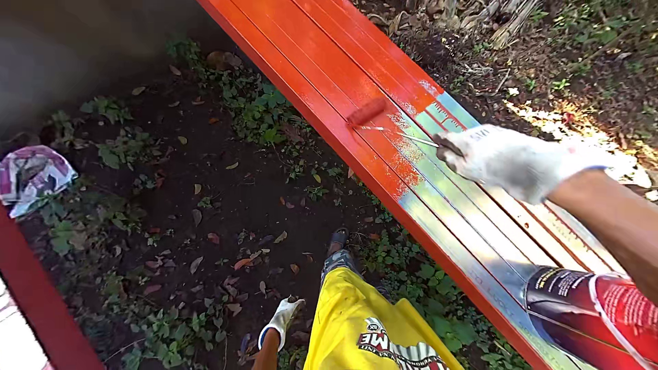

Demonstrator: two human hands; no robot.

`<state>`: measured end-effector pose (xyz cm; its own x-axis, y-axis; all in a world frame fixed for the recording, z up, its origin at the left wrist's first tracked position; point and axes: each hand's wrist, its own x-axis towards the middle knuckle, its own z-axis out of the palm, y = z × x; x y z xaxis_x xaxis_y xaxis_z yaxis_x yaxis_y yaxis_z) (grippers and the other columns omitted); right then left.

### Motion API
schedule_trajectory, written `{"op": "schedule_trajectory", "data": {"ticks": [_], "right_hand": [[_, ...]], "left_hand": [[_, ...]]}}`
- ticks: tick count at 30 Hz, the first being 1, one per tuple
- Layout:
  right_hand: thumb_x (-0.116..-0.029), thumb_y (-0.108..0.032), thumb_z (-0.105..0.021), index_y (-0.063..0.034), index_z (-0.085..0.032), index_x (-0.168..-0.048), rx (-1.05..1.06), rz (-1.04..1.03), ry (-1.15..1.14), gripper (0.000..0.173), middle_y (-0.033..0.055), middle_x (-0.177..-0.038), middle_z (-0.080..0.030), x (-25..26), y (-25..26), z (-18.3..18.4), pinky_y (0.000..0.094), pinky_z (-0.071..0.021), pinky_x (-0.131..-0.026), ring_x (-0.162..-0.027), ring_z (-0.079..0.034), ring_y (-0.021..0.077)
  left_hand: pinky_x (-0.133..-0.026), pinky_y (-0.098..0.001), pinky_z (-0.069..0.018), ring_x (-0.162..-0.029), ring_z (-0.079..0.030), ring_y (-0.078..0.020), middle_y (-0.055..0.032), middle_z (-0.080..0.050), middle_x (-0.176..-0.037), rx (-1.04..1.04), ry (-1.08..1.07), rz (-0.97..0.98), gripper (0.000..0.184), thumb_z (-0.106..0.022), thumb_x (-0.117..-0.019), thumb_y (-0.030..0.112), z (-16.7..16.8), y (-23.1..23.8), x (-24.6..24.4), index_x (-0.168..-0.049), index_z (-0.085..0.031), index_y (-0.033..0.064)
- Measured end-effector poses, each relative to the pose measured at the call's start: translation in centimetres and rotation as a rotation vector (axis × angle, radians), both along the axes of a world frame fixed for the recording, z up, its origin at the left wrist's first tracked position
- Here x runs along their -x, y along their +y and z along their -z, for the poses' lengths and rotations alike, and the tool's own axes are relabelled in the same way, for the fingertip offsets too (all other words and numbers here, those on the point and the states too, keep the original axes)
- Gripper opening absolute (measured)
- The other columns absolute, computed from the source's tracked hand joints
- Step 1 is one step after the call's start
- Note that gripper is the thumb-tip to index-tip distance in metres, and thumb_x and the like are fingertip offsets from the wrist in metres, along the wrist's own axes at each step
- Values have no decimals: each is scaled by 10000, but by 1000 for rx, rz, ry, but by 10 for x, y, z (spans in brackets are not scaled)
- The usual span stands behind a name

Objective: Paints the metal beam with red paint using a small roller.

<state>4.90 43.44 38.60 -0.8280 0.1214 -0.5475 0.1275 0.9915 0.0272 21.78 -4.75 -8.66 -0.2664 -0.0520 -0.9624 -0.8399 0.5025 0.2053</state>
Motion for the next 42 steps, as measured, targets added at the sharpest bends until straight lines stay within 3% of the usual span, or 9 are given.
{"op": "schedule_trajectory", "data": {"ticks": [6,10,13,16,20,23,30,35,42], "right_hand": [[-1090,-278,-450,-51,-663,-1138,55,-77,146,315,194,-996,-676,108,-13,21,606,-501,-851,-986,-665,374],[-1066,-268,-485,-49,-654,-1035,43,-58,174,278,186,-964,-657,108,-33,16,592,-506,-813,-965,-660,369],[-1075,-301,-491,-70,-610,-1221,35,-21,138,298,181,-971,-667,49,-30,19,591,-532,-779,-937,-673,382],[-1022,-362,-521,-192,-540,-1430,-9,-51,275,442,68,-825,-669,-49,-2,55,524,-547,-560,-704,-673,278],[-1067,-292,-486,-174,-381,-1574,33,257,-125,531,190,-1124,-698,-122,-30,22,643,-532,-821,-1002,-692,419],[-1040,-272,-517,-174,-403,-1575,33,273,-147,556,216,-1096,-710,-167,-26,8,659,-540,-750,-942,-704,462],[-1051,-249,-483,-121,-405,-1565,123,290,-160,535,277,-1149,-678,-209,12,-33,705,-511,-812,-1010,-673,512],[-991,-237,-544,-177,-490,-1514,107,170,-25,529,181,-1028,-720,-172,43,0,686,-527,-737,-904,-707,436],[-1076,-366,-484,-225,-525,-1493,57,101,2,442,122,-1039,-725,-3,31,20,565,-554,-847,-944,-703,310]], "left_hand": [[-793,-448,-604,-877,-708,-279,-212,-695,-1058,-19,58,-77,388,-660,-1015,222,-5,6,31,-1301,-588,-30],[-799,-452,-598,-887,-698,-279,-215,-684,-1083,-34,72,-83,409,-660,-1013,211,-8,13,58,-1333,-569,-26],[-780,-429,-604,-874,-704,-258,-198,-693,-1068,-38,66,-48,406,-667,-1011,218,-8,18,75,-1326,-573,-19],[-772,-430,-602,-874,-704,-261,-199,-694,-1068,-40,63,-7,414,-670,-1007,224,-3,22,87,-1328,-571,-18],[-761,-420,-598,-861,-699,-253,-194,-691,-1059,-33,55,61,395,-665,-1011,224,-5,27,107,-1318,-582,-10],[-771,-430,-596,-865,-696,-262,-202,-689,-1068,-13,65,99,393,-670,-1010,226,-15,32,119,-1318,-593,-5],[-845,-483,-585,-968,-694,-310,-224,-685,-1134,12,108,176,420,-666,-1010,257,-21,35,127,-1329,-598,-8],[-847,-491,-579,-976,-687,-316,-227,-682,-1133,14,80,157,410,-670,-1009,260,-16,26,115,-1313,-606,-8],[-841,-502,-591,-964,-699,-331,-235,-690,-1109,40,72,34,426,-683,-1003,268,-3,-1,96,-1301,-608,-26]]}}
